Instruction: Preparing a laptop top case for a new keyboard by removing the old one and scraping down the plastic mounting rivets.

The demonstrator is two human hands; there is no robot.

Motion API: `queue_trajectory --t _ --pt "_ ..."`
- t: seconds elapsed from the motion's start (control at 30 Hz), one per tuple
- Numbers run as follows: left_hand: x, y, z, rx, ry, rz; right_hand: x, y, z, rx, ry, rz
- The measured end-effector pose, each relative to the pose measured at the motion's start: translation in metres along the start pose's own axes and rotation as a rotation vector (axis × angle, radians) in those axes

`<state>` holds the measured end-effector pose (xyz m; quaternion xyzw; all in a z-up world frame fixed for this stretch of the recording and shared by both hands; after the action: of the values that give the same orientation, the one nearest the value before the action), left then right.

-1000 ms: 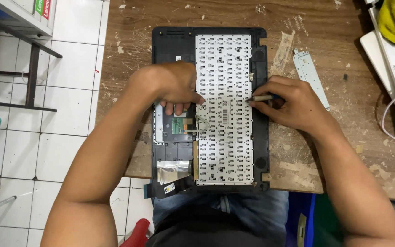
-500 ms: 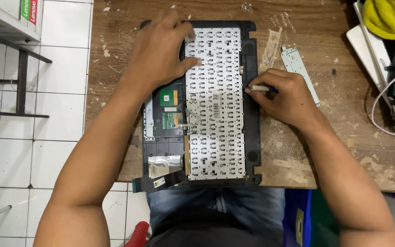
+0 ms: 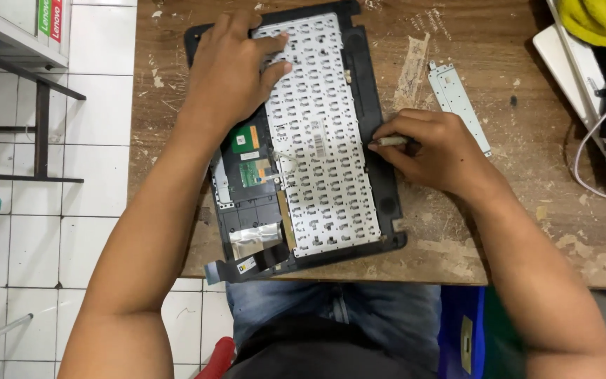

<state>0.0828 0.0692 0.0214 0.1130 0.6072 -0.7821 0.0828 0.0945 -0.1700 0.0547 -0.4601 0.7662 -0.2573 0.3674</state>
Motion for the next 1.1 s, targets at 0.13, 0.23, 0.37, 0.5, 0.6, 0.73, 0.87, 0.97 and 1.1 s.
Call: queue_trajectory --t 0.13,0.23,0.37,0.5,0.6,0.73,0.87,0.97,1.1 --pt "0.005 -0.005 -0.01 -0.137 -0.088 -0.033 0.002 -0.006 0.005 0.023 0.004 0.025" --pt "0.01 -0.005 -0.019 -0.27 -0.207 -0.066 0.004 -0.011 0.006 0.042 -0.026 0.06" --pt "0.02 -0.009 -0.022 -0.381 -0.527 -0.38 0.008 -0.016 0.016 0.11 0.064 0.065" --pt "0.047 -0.007 -0.044 -0.567 -0.799 -0.683 0.017 -0.018 0.036 0.243 0.152 0.058" --pt "0.068 -0.016 -0.05 -0.759 -0.542 -0.358 0.02 -0.016 0.048 0.298 0.281 0.011" --pt "0.052 -0.026 -0.012 -0.71 -0.386 -0.107 0.024 -0.012 0.057 0.27 0.429 -0.067" --pt "0.026 -0.017 0.098 -0.126 0.138 -0.13 0.019 -0.012 0.05 0.177 0.358 -0.041" --pt "0.041 0.003 0.147 0.049 0.384 -0.211 0.015 -0.021 0.046 0.158 0.317 0.007" --pt "0.057 0.009 0.171 0.002 0.534 -0.111 0.017 -0.03 0.046 0.101 0.313 0.05"
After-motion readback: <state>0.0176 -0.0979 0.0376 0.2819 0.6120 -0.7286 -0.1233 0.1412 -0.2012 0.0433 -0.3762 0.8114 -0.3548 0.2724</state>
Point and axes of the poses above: each hand's wrist, its own x-axis away from the middle knuckle, its own y-axis out of the palm, z = x × y, the point moved 8 cm from there along -x, towards the middle knuckle, and after that the axes turned 2 degrees about -y, right-handed, at the moved point
